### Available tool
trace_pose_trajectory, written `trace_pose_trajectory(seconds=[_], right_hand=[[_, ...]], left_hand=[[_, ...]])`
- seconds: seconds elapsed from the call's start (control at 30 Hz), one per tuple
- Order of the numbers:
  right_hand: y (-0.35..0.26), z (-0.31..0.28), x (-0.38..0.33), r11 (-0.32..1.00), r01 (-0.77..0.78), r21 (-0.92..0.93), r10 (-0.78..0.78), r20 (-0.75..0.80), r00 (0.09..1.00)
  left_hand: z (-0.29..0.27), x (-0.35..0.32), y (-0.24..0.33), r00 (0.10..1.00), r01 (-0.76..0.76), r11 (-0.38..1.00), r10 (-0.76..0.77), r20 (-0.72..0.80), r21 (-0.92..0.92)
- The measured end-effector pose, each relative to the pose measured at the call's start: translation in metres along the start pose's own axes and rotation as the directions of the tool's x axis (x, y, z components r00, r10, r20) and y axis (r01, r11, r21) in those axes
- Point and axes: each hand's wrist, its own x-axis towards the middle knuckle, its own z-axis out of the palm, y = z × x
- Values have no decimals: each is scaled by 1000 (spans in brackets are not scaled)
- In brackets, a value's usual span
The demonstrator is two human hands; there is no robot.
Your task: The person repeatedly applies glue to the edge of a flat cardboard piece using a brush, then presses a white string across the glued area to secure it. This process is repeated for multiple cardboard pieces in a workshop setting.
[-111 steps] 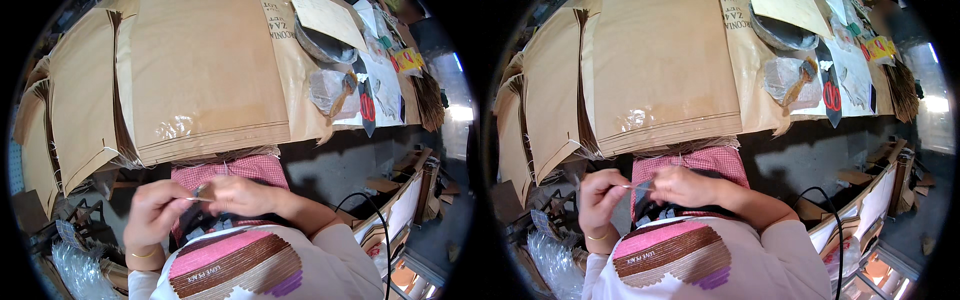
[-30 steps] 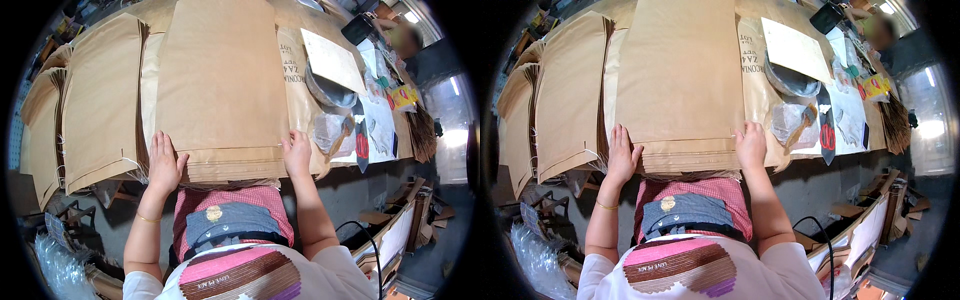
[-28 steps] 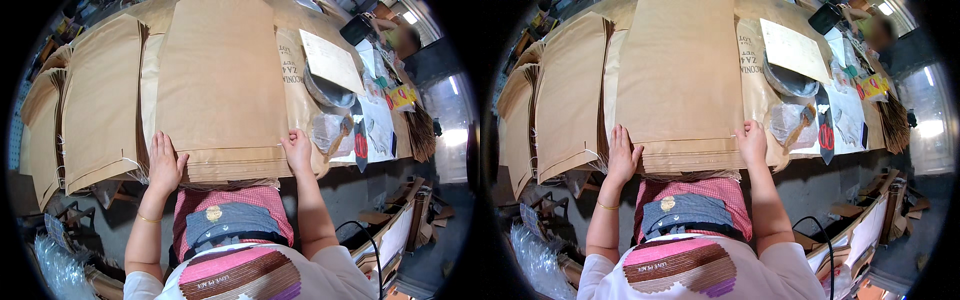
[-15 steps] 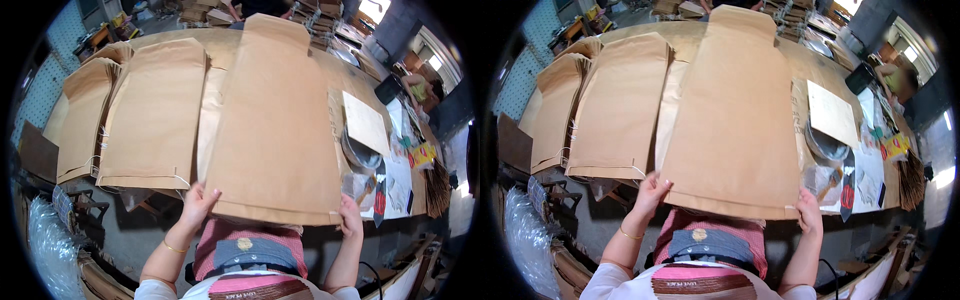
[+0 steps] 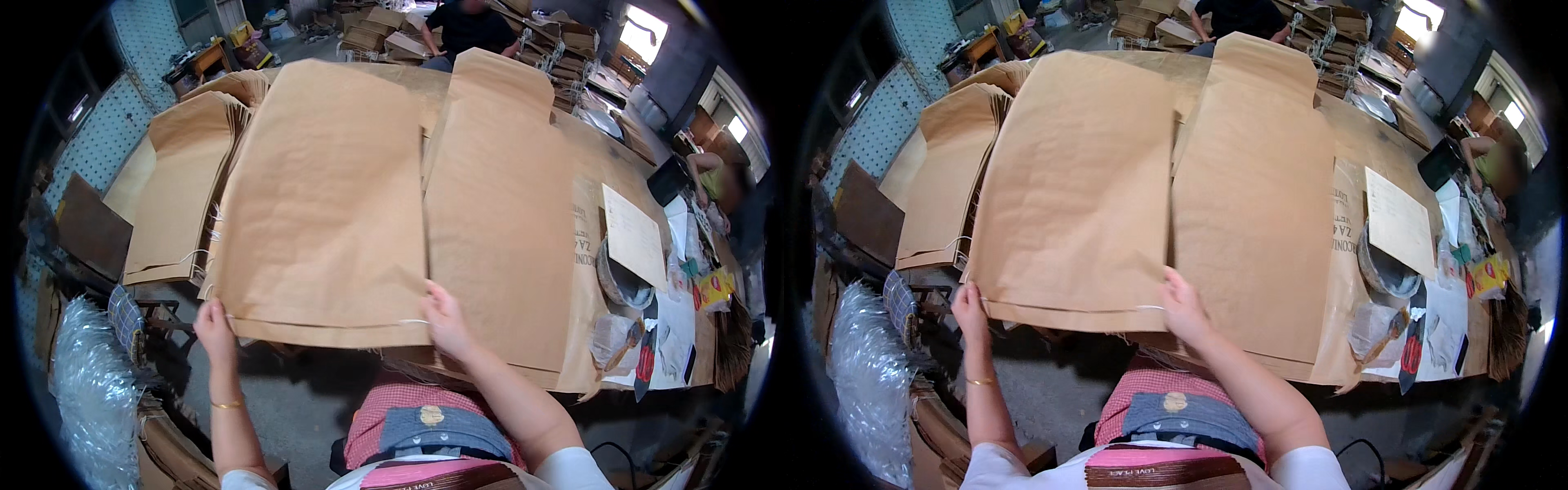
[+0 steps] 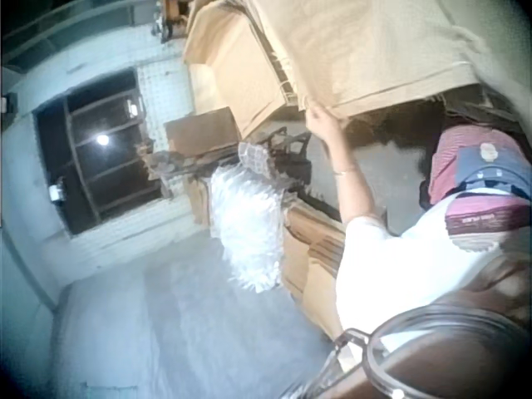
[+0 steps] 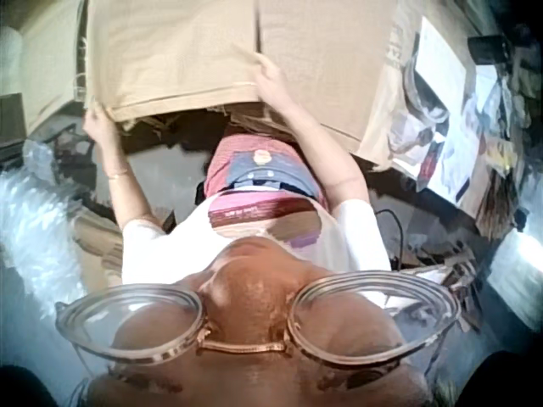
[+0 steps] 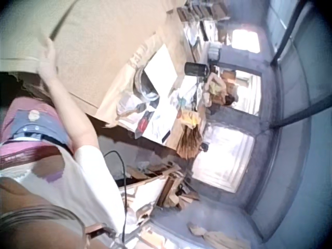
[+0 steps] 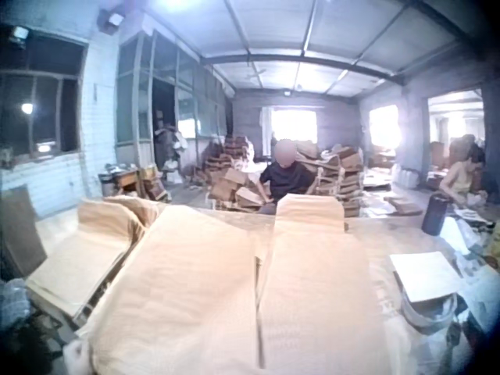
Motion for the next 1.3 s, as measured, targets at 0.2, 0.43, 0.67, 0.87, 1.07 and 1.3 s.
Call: trace_pose_trajectory(seconds=[0.2,0.43,0.67,0.87,1.07,1.3], right_hand=[[48,60,65,921,-137,-366,181,89,979],[-34,-65,-71,930,-9,-367,134,317,939],[-118,-252,-210,-140,-648,-749,-428,-544,722],[-92,-280,-233,-123,-450,-885,-469,-347,812],[-137,-294,-211,614,-127,-779,-710,-615,342],[-120,-406,-101,682,-310,-663,-574,-747,335]], left_hand=[[-21,124,-100,959,105,942,-181,218,320],[25,57,22,912,-370,662,391,120,652],[116,-108,185,572,-426,870,471,671,-248],[203,-107,139,646,-353,933,300,702,-73],[204,-107,107,672,-211,954,298,678,-211],[202,-122,126,671,-302,932,358,649,-201]])
